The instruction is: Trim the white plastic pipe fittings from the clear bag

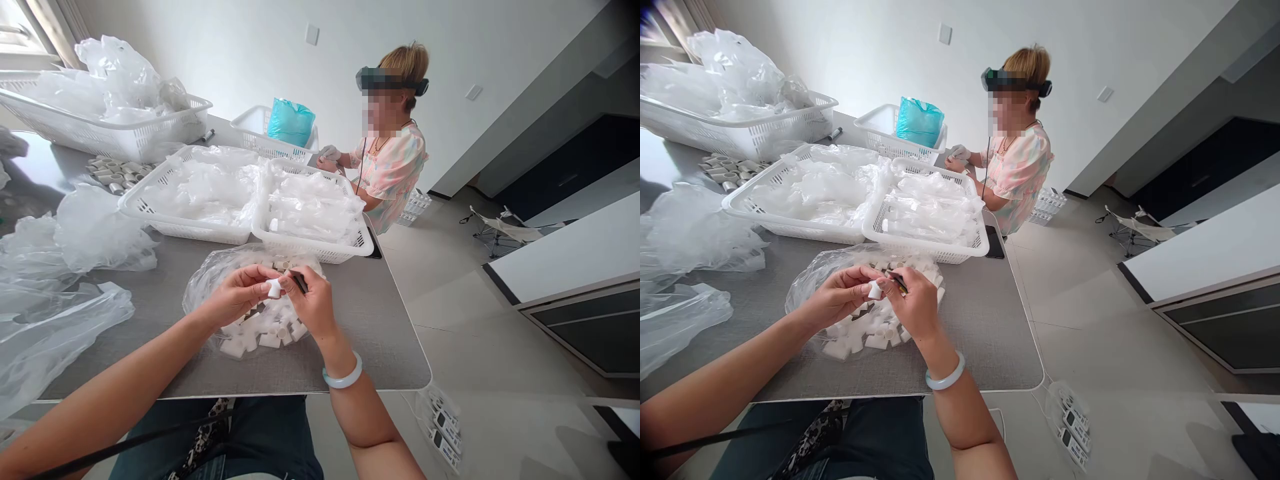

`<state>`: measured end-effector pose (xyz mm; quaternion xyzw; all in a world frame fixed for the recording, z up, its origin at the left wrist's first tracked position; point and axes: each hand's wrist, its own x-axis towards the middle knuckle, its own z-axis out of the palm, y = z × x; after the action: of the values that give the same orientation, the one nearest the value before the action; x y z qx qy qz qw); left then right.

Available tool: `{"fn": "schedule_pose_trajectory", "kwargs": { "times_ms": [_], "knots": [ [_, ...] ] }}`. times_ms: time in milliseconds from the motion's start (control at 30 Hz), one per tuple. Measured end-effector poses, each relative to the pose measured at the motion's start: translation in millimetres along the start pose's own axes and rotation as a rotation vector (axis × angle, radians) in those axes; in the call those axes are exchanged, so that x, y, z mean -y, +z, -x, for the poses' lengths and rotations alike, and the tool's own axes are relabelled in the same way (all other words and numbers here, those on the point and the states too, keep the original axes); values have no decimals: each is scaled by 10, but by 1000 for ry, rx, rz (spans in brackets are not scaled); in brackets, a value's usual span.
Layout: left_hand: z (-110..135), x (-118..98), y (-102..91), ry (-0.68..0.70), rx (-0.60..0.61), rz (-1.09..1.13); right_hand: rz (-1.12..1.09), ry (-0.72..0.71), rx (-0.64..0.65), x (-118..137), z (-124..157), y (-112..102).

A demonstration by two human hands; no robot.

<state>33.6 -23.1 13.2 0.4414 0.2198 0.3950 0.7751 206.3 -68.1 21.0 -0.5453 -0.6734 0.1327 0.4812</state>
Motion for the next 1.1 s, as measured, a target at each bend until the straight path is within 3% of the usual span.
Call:
{"fn": "schedule_pose_trajectory", "kwargs": {
  "times_ms": [167, 367, 567, 800, 1100],
  "knots": [
    [6, -32, 28, 16, -74, -34, 149, -49, -105, -38, -1, 5],
    [-16, -3, -43, 53, -172, -75, 372, -218, -2, -75, 29, 82],
    [-11, -38, -33, 84, -108, -87, 412, -206, 42, -99, 27, 99],
    [0, -5, -64, 113, -236, -212, 483, -237, 109, -102, 32, 102],
    [10, -2, -91, 164, -207, -368, 524, -184, 68, -107, 34, 116]
  ]
}}
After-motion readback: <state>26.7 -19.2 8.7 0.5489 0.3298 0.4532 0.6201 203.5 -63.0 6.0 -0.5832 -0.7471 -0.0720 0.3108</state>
